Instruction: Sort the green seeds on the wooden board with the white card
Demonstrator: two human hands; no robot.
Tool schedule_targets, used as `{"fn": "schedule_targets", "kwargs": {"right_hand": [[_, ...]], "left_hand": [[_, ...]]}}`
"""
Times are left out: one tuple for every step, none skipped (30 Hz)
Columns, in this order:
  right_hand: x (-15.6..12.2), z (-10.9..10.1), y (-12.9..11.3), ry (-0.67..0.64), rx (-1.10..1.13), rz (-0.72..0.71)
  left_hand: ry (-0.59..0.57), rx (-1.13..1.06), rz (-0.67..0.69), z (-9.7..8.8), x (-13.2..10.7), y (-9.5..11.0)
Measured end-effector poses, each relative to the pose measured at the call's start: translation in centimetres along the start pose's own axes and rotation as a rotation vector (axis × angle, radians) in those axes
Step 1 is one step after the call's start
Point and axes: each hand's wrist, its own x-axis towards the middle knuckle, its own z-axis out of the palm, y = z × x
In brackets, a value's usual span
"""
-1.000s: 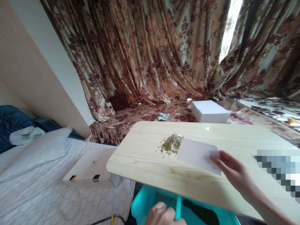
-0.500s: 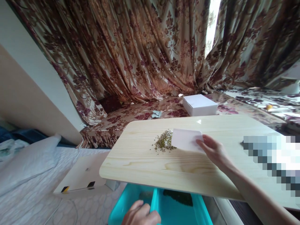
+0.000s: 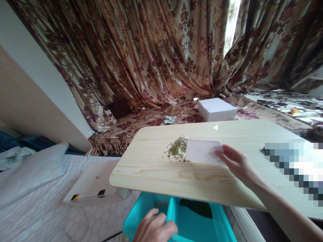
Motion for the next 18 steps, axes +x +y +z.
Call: {"fn": "schedule_targets", "kwargs": {"right_hand": [[-0.2, -0.3, 0.0, 0.017, 0.006, 0.005], [-0.4, -0.5, 0.0, 0.035, 0.013, 0.01], [-0.7, -0.8, 0.0, 0.048, 0.017, 0.015], [-0.9, -1.0, 0.0, 0.058, 0.018, 0.021], [-1.2, -1.2, 0.0, 0.063, 0.018, 0.026], [-1.5, -1.3, 0.0, 0.065, 0.016, 0.033], [-1.7, -1.5, 0.0, 0.064, 0.012, 0.042], [-1.8, -1.5, 0.0, 0.065, 0.006, 0.048], [-2.0, -1.6, 0.1, 0.068, 0.0, 0.052], [-2.0, -1.6, 0.2, 0.073, -0.003, 0.051], [-2.1, -1.6, 0.3, 0.076, -0.004, 0.047], [-2.0, -1.6, 0.4, 0.078, -0.004, 0.042], [-2.0, -1.6, 0.5, 0.076, -0.003, 0.038], [-2.0, -1.6, 0.6, 0.071, -0.003, 0.036], [-1.9, -1.6, 0.6, 0.066, -0.006, 0.038], [-1.9, -1.5, 0.6, 0.061, -0.01, 0.042], [-1.8, -1.5, 0.6, 0.061, -0.014, 0.046], [-1.7, -1.3, 0.6, 0.067, -0.014, 0.049]], "left_hand": [[-0.01, -0.001, -0.018, -0.1, 0.1, 0.2], [-0.019, -0.001, -0.038, -0.3, 0.2, 0.4], [-0.027, -0.002, -0.057, -0.3, 0.2, 0.6], [-0.033, -0.005, -0.074, -0.4, 0.3, 0.8], [-0.037, -0.011, -0.085, -0.4, 0.3, 0.9], [-0.039, -0.018, -0.093, -0.4, 0.3, 1.0], [-0.041, -0.025, -0.099, -0.3, 0.3, 1.0], [-0.043, -0.03, -0.103, -0.3, 0.3, 1.1], [-0.044, -0.032, -0.107, -0.3, 0.3, 1.1], [-0.046, -0.029, -0.111, -0.3, 0.3, 1.1], [-0.049, -0.025, -0.116, -0.4, 0.2, 1.0], [-0.051, -0.019, -0.117, -0.4, 0.2, 1.0], [-0.053, -0.013, -0.116, -0.5, 0.2, 0.9], [-0.057, -0.01, -0.115, -0.5, 0.1, 0.9], [-0.063, -0.009, -0.111, -0.6, 0.1, 0.8], [-0.073, -0.014, -0.106, -0.7, 0.0, 0.7], [-0.083, -0.023, -0.1, -0.8, 0.0, 0.7], [-0.092, -0.033, -0.096, -0.8, -0.1, 0.6]]}}
